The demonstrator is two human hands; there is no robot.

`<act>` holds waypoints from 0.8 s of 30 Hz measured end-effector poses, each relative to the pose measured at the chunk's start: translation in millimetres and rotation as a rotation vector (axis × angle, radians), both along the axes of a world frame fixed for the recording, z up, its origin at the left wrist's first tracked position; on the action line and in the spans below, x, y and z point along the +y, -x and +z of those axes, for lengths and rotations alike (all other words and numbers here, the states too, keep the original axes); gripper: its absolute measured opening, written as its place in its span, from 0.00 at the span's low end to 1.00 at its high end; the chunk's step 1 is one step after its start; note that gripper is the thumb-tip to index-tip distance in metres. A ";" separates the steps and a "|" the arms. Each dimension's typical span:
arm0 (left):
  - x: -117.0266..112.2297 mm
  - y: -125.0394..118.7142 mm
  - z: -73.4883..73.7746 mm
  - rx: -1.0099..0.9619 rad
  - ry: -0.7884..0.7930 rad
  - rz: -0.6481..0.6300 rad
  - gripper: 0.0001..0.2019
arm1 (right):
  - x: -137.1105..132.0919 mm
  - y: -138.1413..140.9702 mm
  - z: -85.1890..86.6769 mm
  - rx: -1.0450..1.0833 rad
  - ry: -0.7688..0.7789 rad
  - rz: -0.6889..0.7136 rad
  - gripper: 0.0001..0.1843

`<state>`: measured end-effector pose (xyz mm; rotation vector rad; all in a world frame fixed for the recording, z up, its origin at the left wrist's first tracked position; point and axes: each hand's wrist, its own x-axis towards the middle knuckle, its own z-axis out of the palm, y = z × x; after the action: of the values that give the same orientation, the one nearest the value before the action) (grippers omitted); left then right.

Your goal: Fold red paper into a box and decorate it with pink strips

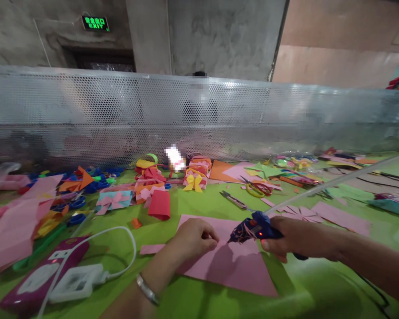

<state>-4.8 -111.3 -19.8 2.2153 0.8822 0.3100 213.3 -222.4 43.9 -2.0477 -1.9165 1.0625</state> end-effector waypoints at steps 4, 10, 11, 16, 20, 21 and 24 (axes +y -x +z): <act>-3.7 0.4 6.3 0.020 0.011 0.011 0.10 | 1.5 1.5 1.1 -0.018 -0.010 0.001 0.19; -3.7 -1.6 9.1 0.035 -0.001 0.000 0.11 | 0.0 2.0 0.1 0.001 0.004 0.010 0.19; -3.5 -1.9 9.4 0.048 -0.007 0.000 0.11 | 0.1 1.8 -0.5 0.009 0.001 0.011 0.19; -3.0 -1.7 9.5 0.049 0.008 0.012 0.10 | 1.1 0.4 -3.9 0.020 0.000 -0.012 0.21; -3.1 -0.1 7.4 0.032 0.041 0.018 0.10 | 0.0 -1.7 -6.1 0.018 -0.008 -0.024 0.22; -3.3 0.2 7.0 0.026 0.039 0.013 0.10 | -0.5 -2.4 -6.6 0.018 -0.008 -0.023 0.22; -3.7 0.9 6.2 0.014 0.025 0.009 0.11 | -2.5 -5.6 -7.7 0.010 -0.006 0.015 0.24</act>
<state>-5.6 -115.1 -13.6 2.1936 0.8993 0.2869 218.9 -224.9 36.2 -2.0239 -1.9310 1.0675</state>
